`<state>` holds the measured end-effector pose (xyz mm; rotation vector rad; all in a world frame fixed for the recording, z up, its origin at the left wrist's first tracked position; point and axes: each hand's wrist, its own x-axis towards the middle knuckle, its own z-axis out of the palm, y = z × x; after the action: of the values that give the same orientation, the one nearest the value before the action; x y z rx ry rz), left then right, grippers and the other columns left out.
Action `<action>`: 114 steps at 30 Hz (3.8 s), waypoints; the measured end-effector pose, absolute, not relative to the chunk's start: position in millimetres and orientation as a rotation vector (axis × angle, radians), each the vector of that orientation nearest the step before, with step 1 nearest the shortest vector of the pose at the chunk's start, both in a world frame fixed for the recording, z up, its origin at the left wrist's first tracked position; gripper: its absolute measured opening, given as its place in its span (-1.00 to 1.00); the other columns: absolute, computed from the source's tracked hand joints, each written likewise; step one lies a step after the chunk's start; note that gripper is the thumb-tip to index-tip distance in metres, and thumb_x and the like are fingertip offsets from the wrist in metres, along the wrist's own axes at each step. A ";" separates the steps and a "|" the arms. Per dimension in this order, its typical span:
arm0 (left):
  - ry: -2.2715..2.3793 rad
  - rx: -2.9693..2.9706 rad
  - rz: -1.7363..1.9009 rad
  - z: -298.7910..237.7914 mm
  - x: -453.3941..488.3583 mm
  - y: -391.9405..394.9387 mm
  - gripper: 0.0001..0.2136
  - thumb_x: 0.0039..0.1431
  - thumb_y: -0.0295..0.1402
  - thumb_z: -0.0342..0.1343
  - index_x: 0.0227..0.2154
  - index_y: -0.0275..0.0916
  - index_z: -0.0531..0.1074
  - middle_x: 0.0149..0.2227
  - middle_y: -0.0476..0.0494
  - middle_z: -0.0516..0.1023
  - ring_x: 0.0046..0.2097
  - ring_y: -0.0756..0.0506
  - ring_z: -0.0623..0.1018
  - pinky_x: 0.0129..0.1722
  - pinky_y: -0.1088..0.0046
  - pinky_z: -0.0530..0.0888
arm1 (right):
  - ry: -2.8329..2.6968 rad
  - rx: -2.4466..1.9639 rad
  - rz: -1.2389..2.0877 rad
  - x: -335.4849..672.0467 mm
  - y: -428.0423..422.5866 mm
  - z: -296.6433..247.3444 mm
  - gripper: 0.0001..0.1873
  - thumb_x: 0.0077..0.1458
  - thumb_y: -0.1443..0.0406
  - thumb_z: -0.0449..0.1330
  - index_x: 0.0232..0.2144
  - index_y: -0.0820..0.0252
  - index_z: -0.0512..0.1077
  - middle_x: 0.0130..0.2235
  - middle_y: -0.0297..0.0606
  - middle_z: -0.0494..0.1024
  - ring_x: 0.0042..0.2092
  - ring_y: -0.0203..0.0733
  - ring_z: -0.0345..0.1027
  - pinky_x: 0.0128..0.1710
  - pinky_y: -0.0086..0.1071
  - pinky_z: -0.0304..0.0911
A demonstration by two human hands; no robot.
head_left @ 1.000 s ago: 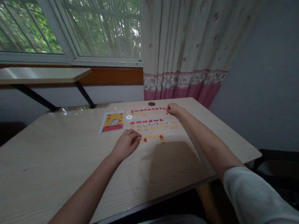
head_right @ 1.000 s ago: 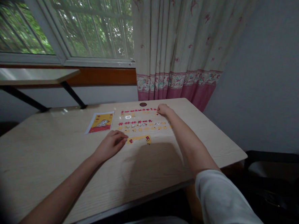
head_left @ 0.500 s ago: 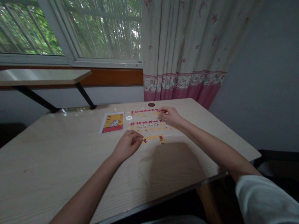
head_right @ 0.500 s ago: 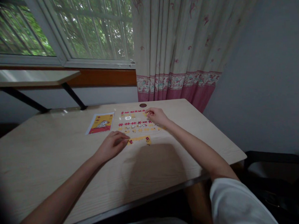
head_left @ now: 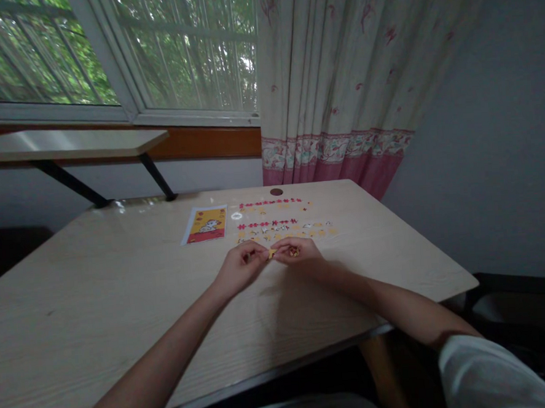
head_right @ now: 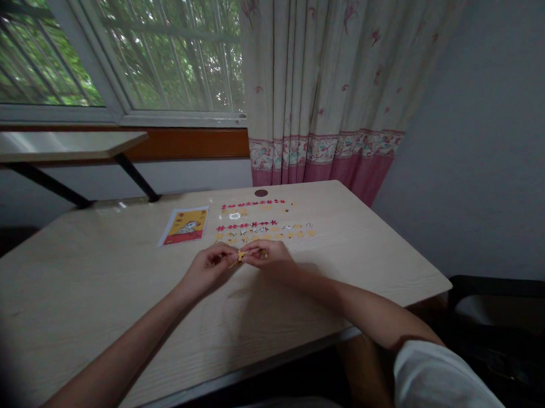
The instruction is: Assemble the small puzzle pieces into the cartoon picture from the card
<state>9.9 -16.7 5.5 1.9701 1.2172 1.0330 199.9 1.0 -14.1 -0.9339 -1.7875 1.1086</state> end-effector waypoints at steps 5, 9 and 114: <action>1.201 1.878 1.066 3.3 9.7 -14.7 -0.80 0.01 -0.23 0.08 -0.51 -0.27 0.46 -0.44 -0.13 0.53 -0.38 -0.07 0.47 -0.35 0.36 0.41 | -1.945 -0.966 0.725 204.4 2.5 -13.0 -0.73 -0.05 0.15 0.27 -0.27 0.11 0.52 -0.37 -0.30 0.55 -0.38 -0.33 0.38 -0.33 -0.43 0.30; 1.173 1.829 1.088 4.6 9.6 -14.2 -0.82 -0.01 -0.25 0.09 -0.52 -0.27 0.45 -0.45 -0.12 0.53 -0.36 -0.08 0.48 -0.31 0.35 0.42 | -2.103 -0.943 0.380 208.5 6.4 -12.9 -0.79 -0.02 0.17 0.28 -0.30 0.07 0.53 -0.38 -0.30 0.56 -0.33 -0.29 0.38 -0.23 -0.37 0.25; 1.174 2.700 0.670 -0.7 -20.3 -4.2 -0.73 0.23 -0.22 -0.04 -0.17 -0.16 0.52 -0.24 -0.20 0.41 -0.19 -0.14 0.38 -0.14 0.26 0.34 | -2.632 -0.819 0.322 256.6 30.4 4.9 -0.73 0.17 0.21 0.09 -0.17 0.20 0.49 -0.22 -0.15 0.49 -0.14 -0.20 0.31 -0.08 -0.29 0.16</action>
<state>-20.3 -4.2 -0.7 2.7004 1.1735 0.6699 256.6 30.4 4.9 -0.8194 -2.6322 0.3220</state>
